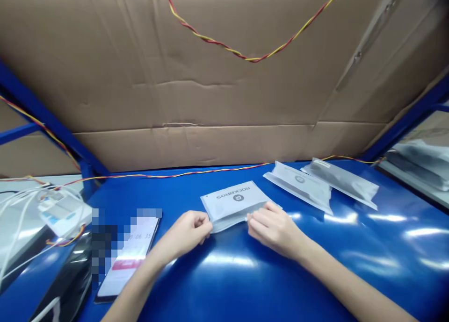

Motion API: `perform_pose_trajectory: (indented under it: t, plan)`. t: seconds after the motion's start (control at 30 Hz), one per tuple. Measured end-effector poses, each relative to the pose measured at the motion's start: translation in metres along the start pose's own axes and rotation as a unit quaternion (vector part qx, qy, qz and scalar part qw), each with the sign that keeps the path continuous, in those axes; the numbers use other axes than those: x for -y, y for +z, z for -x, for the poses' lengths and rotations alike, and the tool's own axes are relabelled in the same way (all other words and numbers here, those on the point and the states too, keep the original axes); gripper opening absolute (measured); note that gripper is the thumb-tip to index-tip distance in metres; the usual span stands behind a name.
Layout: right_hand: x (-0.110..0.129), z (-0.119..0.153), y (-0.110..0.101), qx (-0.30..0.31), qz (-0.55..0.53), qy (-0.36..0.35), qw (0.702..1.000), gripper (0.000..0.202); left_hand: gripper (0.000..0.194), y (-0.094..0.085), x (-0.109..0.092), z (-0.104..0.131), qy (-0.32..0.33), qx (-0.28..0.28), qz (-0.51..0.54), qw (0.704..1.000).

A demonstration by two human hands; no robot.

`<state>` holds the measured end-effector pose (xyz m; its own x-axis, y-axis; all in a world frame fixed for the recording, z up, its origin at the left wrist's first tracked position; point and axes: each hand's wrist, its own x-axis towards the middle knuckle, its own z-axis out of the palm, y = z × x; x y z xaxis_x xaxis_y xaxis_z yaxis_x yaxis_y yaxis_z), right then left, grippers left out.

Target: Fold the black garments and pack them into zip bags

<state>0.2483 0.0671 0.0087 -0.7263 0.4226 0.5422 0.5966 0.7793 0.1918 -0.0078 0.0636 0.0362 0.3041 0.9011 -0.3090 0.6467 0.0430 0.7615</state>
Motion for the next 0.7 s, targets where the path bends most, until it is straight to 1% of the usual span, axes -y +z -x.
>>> perform_pose_trajectory:
  t: [0.1, 0.2, 0.3, 0.37, 0.43, 0.47, 0.53, 0.6, 0.7]
  plan:
    - [-0.028, 0.007, -0.005, 0.042, -0.022, 0.06, 0.997, 0.027, 0.022, -0.013, 0.007, -0.001, -0.036, -0.033, -0.068, 0.997]
    - [-0.046, 0.012, -0.014, 0.073, -0.043, 0.107, 0.991, 0.022, 0.023, -0.016, 0.008, 0.0, -0.058, -0.041, -0.137, 0.988]
    - [-0.049, 0.012, -0.024, 0.114, -0.075, 0.131, 0.982, 0.018, 0.025, -0.011, 0.006, 0.002, -0.052, -0.063, -0.22, 0.972]
    - [-0.045, 0.01, -0.028, 0.158, -0.122, 0.162, 0.966, 0.016, 0.027, -0.007, 0.005, 0.001, -0.051, -0.098, -0.267, 0.957]
    - [-0.037, 0.007, -0.028, 0.181, -0.171, 0.186, 0.95, 0.015, 0.028, -0.004, 0.006, -0.002, -0.063, -0.136, -0.292, 0.945]
    - [-0.033, 0.006, -0.025, 0.177, -0.188, 0.19, 0.947, 0.016, 0.029, -0.003, 0.008, -0.004, -0.073, -0.157, -0.303, 0.937]
    - [-0.023, 0.003, -0.017, 0.15, -0.205, 0.183, 0.95, 0.015, 0.029, -0.002, 0.013, -0.008, -0.093, -0.198, -0.322, 0.921]
    - [-0.013, 0.001, -0.006, 0.116, -0.191, 0.165, 0.961, 0.011, 0.027, -0.002, 0.018, -0.011, -0.107, -0.236, -0.335, 0.906]
    - [-0.004, 0.0, 0.007, 0.079, -0.146, 0.127, 0.978, 0.019, 0.024, -0.005, 0.021, -0.013, -0.107, -0.277, -0.341, 0.892]
